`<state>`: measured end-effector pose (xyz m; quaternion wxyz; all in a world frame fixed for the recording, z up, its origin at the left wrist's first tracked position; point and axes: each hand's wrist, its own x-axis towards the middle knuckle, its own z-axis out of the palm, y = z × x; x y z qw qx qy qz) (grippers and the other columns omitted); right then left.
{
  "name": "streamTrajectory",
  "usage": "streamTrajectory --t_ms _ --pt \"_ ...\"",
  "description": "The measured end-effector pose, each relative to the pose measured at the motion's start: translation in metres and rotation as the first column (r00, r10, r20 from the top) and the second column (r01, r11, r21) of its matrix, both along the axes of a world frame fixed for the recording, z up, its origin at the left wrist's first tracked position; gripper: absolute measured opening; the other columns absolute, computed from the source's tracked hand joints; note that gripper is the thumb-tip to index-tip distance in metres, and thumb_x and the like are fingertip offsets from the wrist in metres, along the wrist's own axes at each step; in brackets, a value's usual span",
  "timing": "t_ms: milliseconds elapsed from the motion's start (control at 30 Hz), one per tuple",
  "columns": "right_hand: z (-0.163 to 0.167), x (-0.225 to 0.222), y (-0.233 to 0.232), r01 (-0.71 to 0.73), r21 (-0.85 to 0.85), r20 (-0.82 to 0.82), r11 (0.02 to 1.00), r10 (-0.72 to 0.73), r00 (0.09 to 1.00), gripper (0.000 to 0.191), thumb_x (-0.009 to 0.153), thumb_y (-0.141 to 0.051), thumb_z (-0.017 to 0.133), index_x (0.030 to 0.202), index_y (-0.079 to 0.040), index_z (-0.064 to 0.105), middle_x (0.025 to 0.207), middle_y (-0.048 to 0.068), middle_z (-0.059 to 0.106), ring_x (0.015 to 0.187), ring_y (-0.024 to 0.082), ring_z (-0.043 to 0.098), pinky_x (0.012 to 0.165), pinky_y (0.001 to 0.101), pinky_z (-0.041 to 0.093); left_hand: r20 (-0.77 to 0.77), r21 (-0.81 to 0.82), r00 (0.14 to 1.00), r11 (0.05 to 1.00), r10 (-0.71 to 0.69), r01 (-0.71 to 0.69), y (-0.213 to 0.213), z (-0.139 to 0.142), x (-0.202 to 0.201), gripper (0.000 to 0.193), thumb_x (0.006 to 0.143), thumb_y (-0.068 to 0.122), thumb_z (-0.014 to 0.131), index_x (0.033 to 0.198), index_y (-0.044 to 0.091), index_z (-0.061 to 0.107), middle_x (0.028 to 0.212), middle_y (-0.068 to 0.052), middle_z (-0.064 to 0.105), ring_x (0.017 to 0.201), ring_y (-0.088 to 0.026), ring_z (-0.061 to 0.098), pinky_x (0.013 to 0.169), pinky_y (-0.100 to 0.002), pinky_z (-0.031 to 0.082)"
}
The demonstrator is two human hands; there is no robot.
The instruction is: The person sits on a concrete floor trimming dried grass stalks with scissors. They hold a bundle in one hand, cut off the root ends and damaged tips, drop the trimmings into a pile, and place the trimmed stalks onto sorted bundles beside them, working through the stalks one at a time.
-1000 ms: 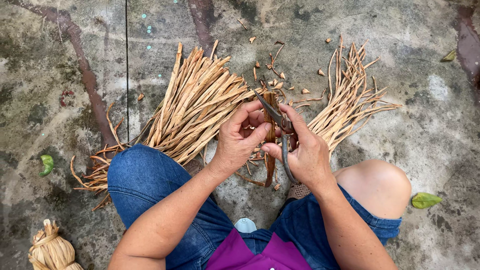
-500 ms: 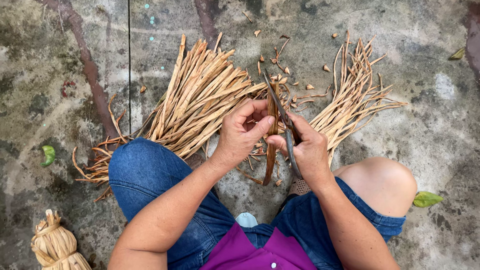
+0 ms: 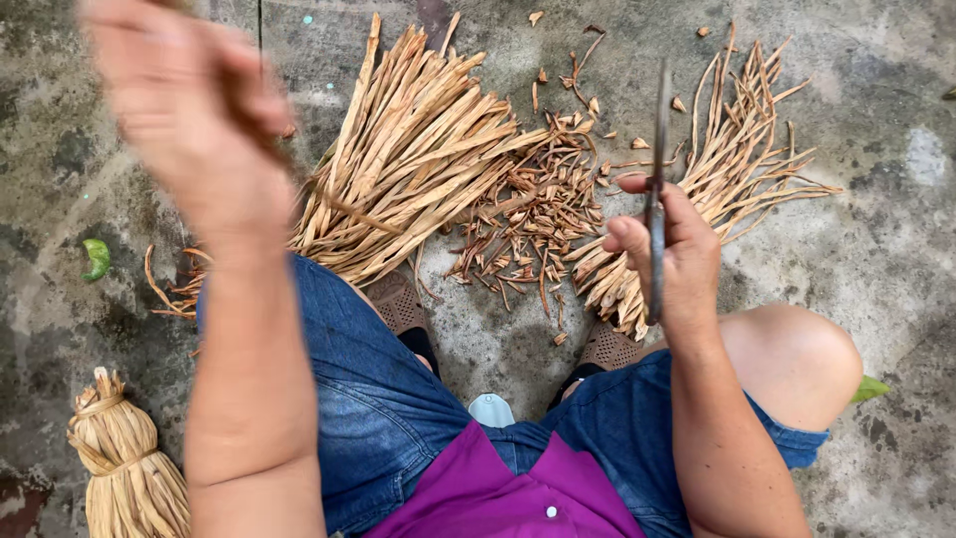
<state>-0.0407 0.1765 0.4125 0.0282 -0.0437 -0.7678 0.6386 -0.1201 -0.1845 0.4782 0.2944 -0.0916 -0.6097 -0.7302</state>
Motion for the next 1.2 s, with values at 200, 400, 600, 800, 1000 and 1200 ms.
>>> streamTrajectory --t_ms 200,400,600,800,1000,1200 --pt "-0.004 -0.012 -0.006 -0.008 0.030 0.056 1.000 0.006 0.998 0.035 0.100 -0.018 0.072 0.131 -0.004 0.064 0.082 0.003 0.071 0.064 0.003 0.056 0.055 0.0174 0.041 -0.038 -0.478 0.961 0.840 0.273 -0.257 -0.137 -0.005 -0.015 0.013 0.103 0.013 0.066 0.116 0.011 0.068 0.099 -0.003 0.075 0.086 -0.012 0.072 0.078 -0.031 0.061" --pt "-0.011 -0.029 -0.037 -0.062 0.079 0.125 0.995 0.052 0.991 0.039 0.098 -0.016 0.072 0.134 -0.004 0.064 0.081 0.003 0.070 0.067 0.004 0.058 0.059 0.0182 0.045 0.304 -0.899 0.860 0.423 0.410 0.115 -0.182 -0.152 -0.074 0.014 0.090 0.021 0.087 0.101 0.015 0.080 0.100 -0.004 0.076 0.085 -0.016 0.068 0.079 -0.038 0.055" --pt "-0.030 -0.054 -0.064 -0.115 0.104 0.221 0.988 0.089 0.971 0.045 0.093 -0.017 0.073 0.135 -0.005 0.062 0.080 0.002 0.072 0.071 0.005 0.063 0.061 0.0190 0.049 0.773 -0.589 0.303 0.453 0.557 0.669 -0.196 -0.319 -0.081 0.126 0.065 0.066 0.089 0.160 0.008 0.030 0.156 -0.027 0.040 0.143 -0.040 0.043 0.114 -0.052 0.041" --pt "-0.050 -0.074 -0.079 -0.082 0.156 0.327 0.984 0.027 0.945 0.045 0.091 -0.018 0.074 0.134 -0.008 0.064 0.080 0.002 0.071 0.065 0.006 0.059 0.058 0.0205 0.047 0.831 -0.497 0.218 0.504 0.512 0.706 -0.206 -0.371 -0.097 0.152 0.052 0.060 0.095 0.166 0.020 0.003 0.157 -0.026 0.035 0.143 -0.041 0.040 0.114 -0.051 0.039" --pt "-0.053 -0.077 -0.085 -0.114 0.205 0.342 0.972 0.038 0.939 0.049 0.090 -0.020 0.076 0.136 -0.011 0.064 0.082 0.001 0.072 0.068 0.005 0.061 0.060 0.0201 0.050 0.797 -0.496 0.323 0.247 0.510 0.833 -0.195 -0.374 -0.088 0.085 0.078 0.035 0.086 0.150 0.024 0.043 0.142 -0.020 0.057 0.132 -0.041 0.056 0.109 -0.053 0.046" --pt "-0.048 -0.071 -0.084 -0.118 0.225 0.360 0.967 0.030 0.932 0.051 0.086 -0.019 0.078 0.135 -0.011 0.064 0.085 0.001 0.073 0.077 0.007 0.069 0.063 0.0226 0.055 0.864 -0.405 0.326 0.145 0.384 0.903 -0.189 -0.380 -0.036 0.042 0.097 0.029 0.069 0.132 0.015 0.052 0.122 -0.024 0.071 0.119 -0.040 0.067 0.103 -0.054 0.051"
